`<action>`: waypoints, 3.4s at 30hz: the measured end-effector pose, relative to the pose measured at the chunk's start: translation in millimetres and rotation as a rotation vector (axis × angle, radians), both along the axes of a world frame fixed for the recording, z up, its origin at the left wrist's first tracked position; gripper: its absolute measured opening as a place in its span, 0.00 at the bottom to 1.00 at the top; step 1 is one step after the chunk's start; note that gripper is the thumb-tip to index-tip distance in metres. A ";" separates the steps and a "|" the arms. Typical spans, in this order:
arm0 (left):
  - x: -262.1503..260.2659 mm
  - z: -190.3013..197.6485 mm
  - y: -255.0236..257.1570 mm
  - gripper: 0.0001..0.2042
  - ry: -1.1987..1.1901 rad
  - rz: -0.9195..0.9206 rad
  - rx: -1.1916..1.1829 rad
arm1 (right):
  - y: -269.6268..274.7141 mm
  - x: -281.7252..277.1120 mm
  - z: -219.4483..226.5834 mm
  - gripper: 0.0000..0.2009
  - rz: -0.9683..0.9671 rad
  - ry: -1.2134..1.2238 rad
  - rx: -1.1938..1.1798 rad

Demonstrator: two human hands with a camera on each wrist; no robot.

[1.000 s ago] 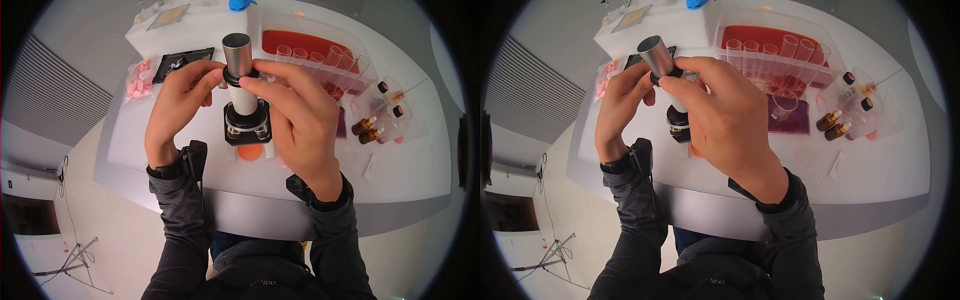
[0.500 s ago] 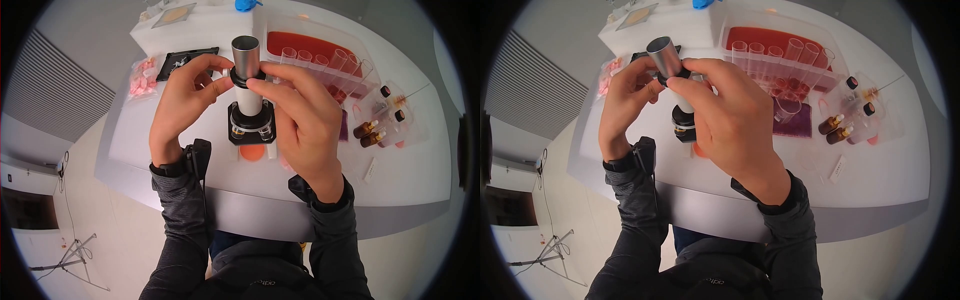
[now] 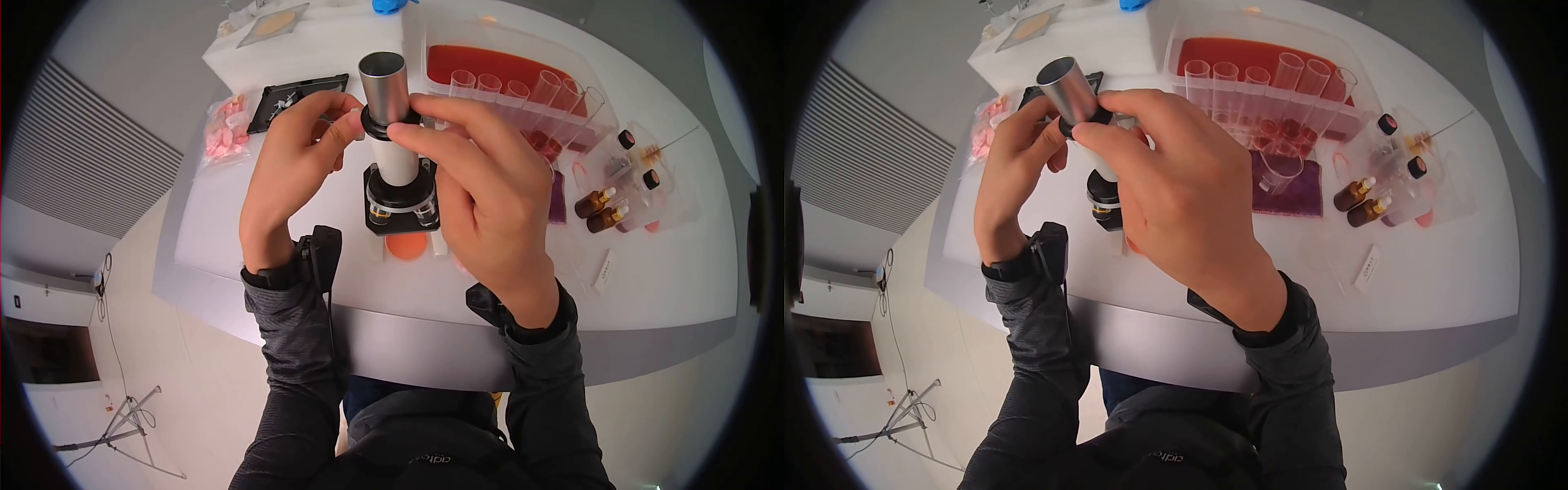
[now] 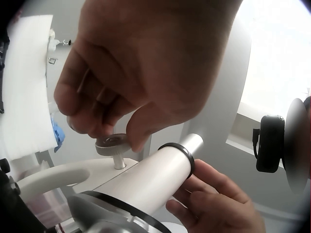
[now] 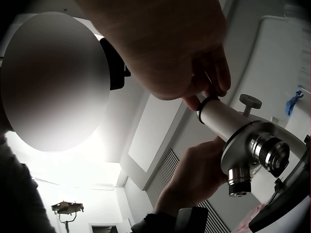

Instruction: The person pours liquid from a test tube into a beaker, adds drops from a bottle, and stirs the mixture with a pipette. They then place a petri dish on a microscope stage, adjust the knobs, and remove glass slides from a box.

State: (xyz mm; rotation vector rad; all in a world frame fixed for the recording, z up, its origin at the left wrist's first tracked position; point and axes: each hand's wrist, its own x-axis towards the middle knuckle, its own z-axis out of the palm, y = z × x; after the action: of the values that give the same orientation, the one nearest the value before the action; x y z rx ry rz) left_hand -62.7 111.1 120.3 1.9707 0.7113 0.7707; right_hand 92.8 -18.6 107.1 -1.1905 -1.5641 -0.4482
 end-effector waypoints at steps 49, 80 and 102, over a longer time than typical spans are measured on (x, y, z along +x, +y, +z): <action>4.8 -1.6 -1.4 0.20 0.173 0.083 -0.042 | 1.7 -0.5 -0.1 0.20 -0.003 -0.015 0.022; -6.5 -6.4 1.0 0.18 0.029 -0.059 0.054 | 2.5 -0.8 -0.8 0.19 -0.017 -0.020 0.029; 0.8 -5.3 2.7 0.18 0.083 -0.024 0.018 | -3.5 -4.9 4.7 0.22 0.000 0.033 -0.021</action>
State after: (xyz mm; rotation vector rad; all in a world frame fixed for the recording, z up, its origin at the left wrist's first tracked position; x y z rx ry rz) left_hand -62.0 113.8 114.9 2.0343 0.7305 0.6864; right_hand 88.0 -22.1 111.8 -1.2083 -1.5444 -0.4108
